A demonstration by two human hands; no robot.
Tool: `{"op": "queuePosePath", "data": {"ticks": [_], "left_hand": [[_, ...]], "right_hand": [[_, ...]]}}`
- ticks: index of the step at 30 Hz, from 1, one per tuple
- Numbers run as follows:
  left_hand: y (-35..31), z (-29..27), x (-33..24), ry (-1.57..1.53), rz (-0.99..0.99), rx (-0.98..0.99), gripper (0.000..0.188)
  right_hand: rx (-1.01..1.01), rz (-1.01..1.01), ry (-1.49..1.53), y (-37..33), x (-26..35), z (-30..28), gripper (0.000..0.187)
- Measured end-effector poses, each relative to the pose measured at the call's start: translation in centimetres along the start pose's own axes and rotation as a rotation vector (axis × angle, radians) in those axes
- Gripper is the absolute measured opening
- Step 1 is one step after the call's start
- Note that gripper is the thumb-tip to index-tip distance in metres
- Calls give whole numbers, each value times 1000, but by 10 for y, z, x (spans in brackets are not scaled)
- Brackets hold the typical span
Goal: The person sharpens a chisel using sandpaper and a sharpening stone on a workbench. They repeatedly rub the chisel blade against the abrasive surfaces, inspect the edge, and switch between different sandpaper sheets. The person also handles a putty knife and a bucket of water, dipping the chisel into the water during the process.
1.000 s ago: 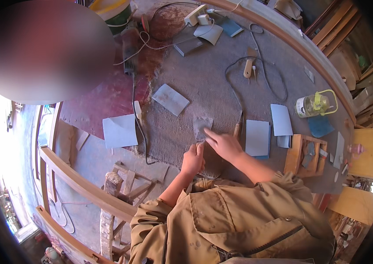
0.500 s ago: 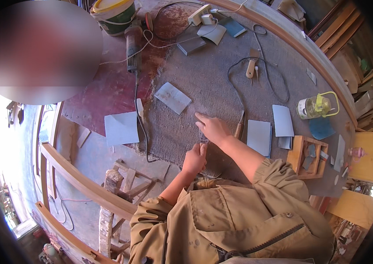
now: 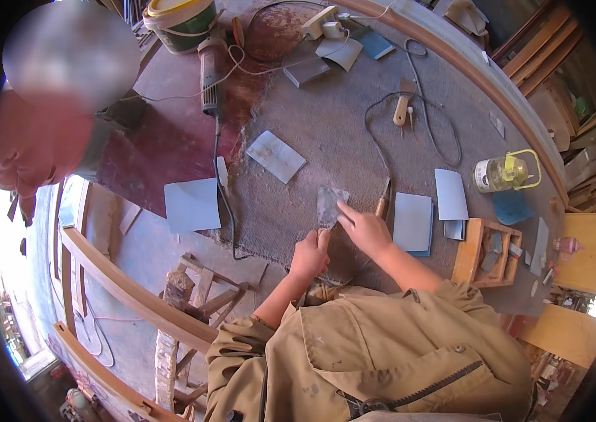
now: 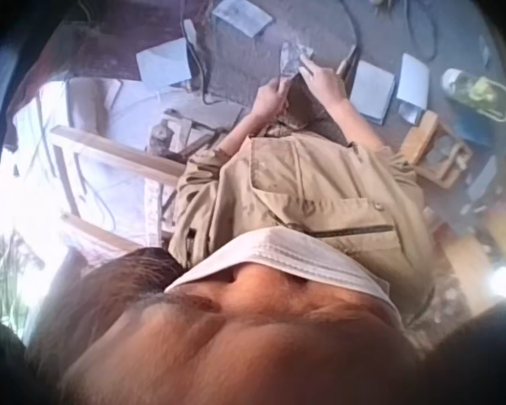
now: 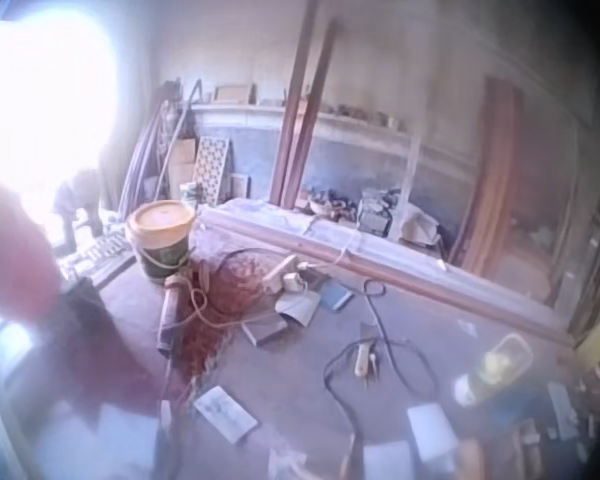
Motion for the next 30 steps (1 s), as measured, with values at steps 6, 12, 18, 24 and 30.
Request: {"op": "queuePosePath", "data": {"ticks": [6, 12, 18, 24, 30], "left_hand": [[-4, -1, -7, -4, -39, 10, 39], [-2, 2, -4, -17, -33, -2, 37], [-2, 4, -6, 19, -28, -22, 36], [1, 7, 0, 42, -6, -27, 39], [-1, 4, 1, 36, 10, -21, 38]], "right_hand": [[-115, -25, 29, -6, -12, 11, 37], [-188, 57, 88, 18, -3, 8, 36], [-103, 110, 52, -19, -4, 9, 35], [-167, 104, 44, -1, -2, 9, 35], [-220, 79, 10, 3, -6, 17, 37]]}}
Point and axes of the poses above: each hand's wrist, its own y-axis towards the middle knuckle, its own z-axis out of the palm, x = y × z, the point moved 1 cm from there along y, towards the middle knuckle, and after that the axes turned 3 degrees about -x, right-handed, at the moved point
